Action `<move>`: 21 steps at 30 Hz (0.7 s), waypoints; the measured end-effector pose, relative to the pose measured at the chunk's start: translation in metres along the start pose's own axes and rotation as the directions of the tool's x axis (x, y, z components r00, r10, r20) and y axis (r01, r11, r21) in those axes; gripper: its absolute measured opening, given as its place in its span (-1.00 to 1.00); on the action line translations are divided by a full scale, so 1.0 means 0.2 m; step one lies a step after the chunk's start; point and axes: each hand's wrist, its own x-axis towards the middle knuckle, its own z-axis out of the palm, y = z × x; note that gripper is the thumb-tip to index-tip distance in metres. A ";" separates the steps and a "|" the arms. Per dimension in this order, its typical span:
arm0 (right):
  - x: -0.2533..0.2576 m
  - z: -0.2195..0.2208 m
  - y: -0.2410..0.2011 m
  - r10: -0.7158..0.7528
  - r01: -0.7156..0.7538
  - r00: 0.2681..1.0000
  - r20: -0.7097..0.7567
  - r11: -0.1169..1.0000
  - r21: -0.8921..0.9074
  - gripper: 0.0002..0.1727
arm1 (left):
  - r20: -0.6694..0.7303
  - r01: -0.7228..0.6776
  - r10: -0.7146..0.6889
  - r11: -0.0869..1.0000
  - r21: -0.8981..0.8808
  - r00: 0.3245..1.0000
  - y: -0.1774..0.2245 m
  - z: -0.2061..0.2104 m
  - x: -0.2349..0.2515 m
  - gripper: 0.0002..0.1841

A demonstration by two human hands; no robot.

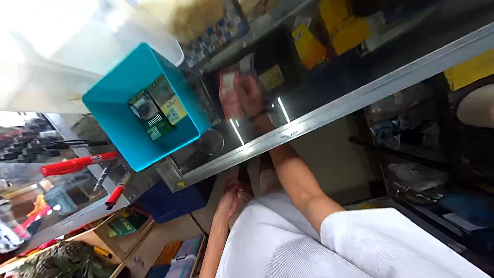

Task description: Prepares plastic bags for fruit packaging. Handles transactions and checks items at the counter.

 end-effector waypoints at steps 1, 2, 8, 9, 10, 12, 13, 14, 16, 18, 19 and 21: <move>0.10 0.00 0.03 0.034 -0.033 0.999 0.020 0.998 -0.059 -0.63 | -0.076 0.003 -0.003 1.000 0.009 0.997 -0.05 -0.06 0.02 -0.65; 0.21 0.00 0.03 0.081 -0.074 0.996 0.044 0.987 -0.145 -0.61 | -0.138 0.013 -0.011 1.000 0.014 0.990 -0.11 -0.13 0.03 -0.66; 0.37 0.00 0.04 0.245 -0.222 0.969 -0.027 0.818 -0.531 -0.55 | -0.384 0.035 0.017 0.991 0.129 0.923 -0.41 -0.50 -0.11 -0.65; 0.35 0.00 0.00 0.256 -0.251 0.963 -0.080 0.754 -0.607 -0.50 | -0.412 0.035 0.038 0.985 0.168 0.910 -0.45 -0.56 -0.14 -0.64; 0.33 0.01 -0.04 0.237 -0.269 0.961 -0.143 0.677 -0.685 -0.43 | -0.431 0.036 0.055 0.979 0.201 0.900 -0.50 -0.61 -0.16 -0.64; 0.26 0.07 -0.13 0.084 -0.159 0.987 -0.136 0.617 -0.771 -0.39 | -0.467 0.056 0.058 0.973 0.225 0.883 -0.60 -0.68 -0.19 -0.64; 0.21 0.12 -0.16 -0.013 -0.027 0.999 -0.045 0.640 -0.768 -0.47 | -0.483 0.070 0.045 0.974 0.217 0.874 -0.66 -0.70 -0.20 -0.64; 0.14 0.19 -0.21 -0.067 0.114 0.993 0.094 0.680 -0.724 -0.55 | -0.496 0.088 0.027 0.975 0.206 0.868 -0.71 -0.72 -0.21 -0.65; -0.07 0.29 -0.42 0.128 0.171 0.917 0.377 0.727 -0.665 -0.58 | -0.496 0.124 -0.011 0.973 0.196 0.868 -0.82 -0.72 -0.23 -0.65; -0.20 0.37 -0.49 0.341 0.091 0.845 0.411 0.667 -0.740 -0.51 | -0.457 0.152 -0.037 0.964 0.219 0.889 -0.91 -0.70 -0.23 -0.65; -0.22 0.39 -0.37 0.299 0.154 0.855 0.424 0.634 -0.758 -0.51 | -0.434 0.159 -0.044 0.960 0.232 0.900 -0.94 -0.68 -0.23 -0.64; -0.18 0.47 -0.17 0.329 0.233 0.832 0.446 0.522 -0.820 -0.44 | -0.403 0.157 -0.052 0.960 0.233 0.914 -1.01 -0.65 -0.21 -0.64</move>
